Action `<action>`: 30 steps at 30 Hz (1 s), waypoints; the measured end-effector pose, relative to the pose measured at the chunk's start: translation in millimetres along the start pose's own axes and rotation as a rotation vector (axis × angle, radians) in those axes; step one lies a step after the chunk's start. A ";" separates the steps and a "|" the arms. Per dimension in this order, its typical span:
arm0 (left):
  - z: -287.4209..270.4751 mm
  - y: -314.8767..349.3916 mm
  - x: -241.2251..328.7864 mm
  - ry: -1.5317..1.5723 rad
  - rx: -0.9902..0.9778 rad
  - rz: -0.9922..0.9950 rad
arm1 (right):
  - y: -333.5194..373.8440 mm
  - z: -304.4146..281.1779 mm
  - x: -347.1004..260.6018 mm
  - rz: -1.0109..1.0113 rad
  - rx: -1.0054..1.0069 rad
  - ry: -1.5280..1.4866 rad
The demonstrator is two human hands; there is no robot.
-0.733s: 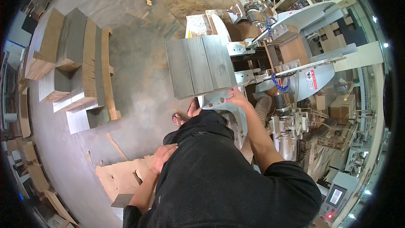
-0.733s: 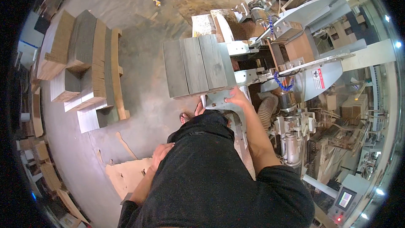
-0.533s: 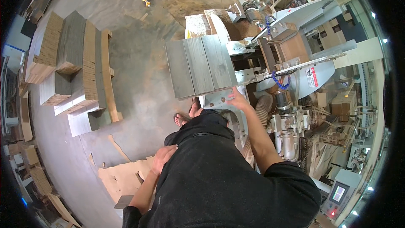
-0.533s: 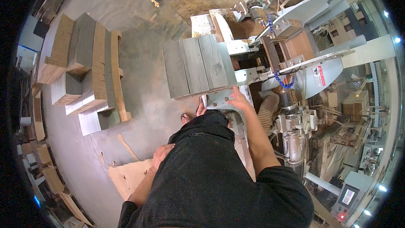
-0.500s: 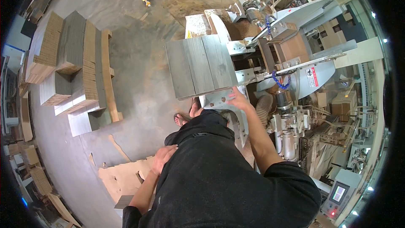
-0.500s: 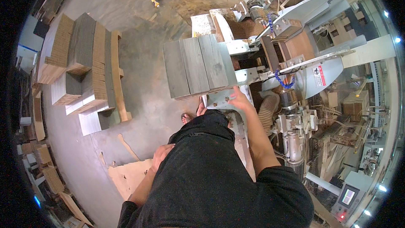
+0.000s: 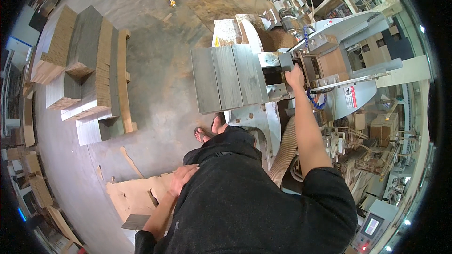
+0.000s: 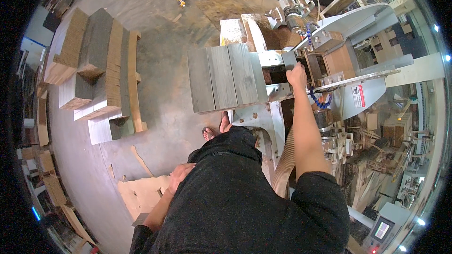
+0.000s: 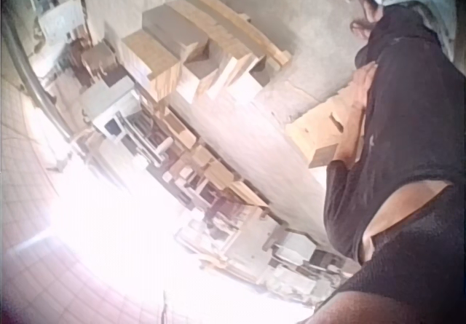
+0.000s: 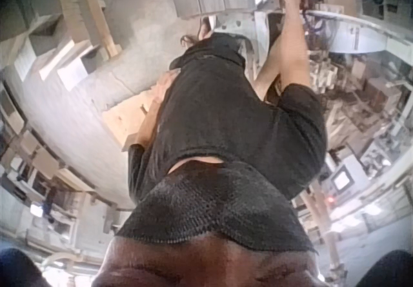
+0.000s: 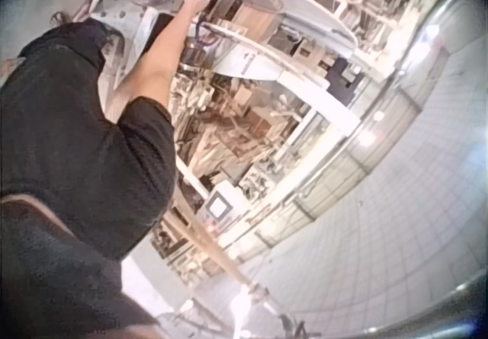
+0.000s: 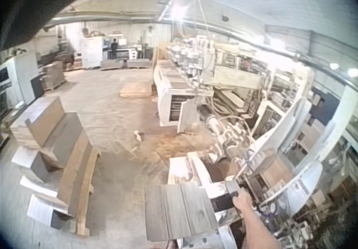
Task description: The person feeds wooden blocks into a woodworking machine. They pick up rectangular blocks from a stack, position them at the machine's entry point, and push them into the feed mechanism.
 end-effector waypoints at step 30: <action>-8.9 -7.7 -14.4 0.028 -0.024 0.051 | 53.5 -17.5 -33.6 0.082 -0.591 -0.799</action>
Point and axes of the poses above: each hand's wrist, its own y-axis away from the middle knuckle, its own z-axis out of the palm, x = y × z, the point moved 10 cm from there along -y, towards the middle knuckle, and after that the axes turned 15 degrees about z, right-handed, at the moved point
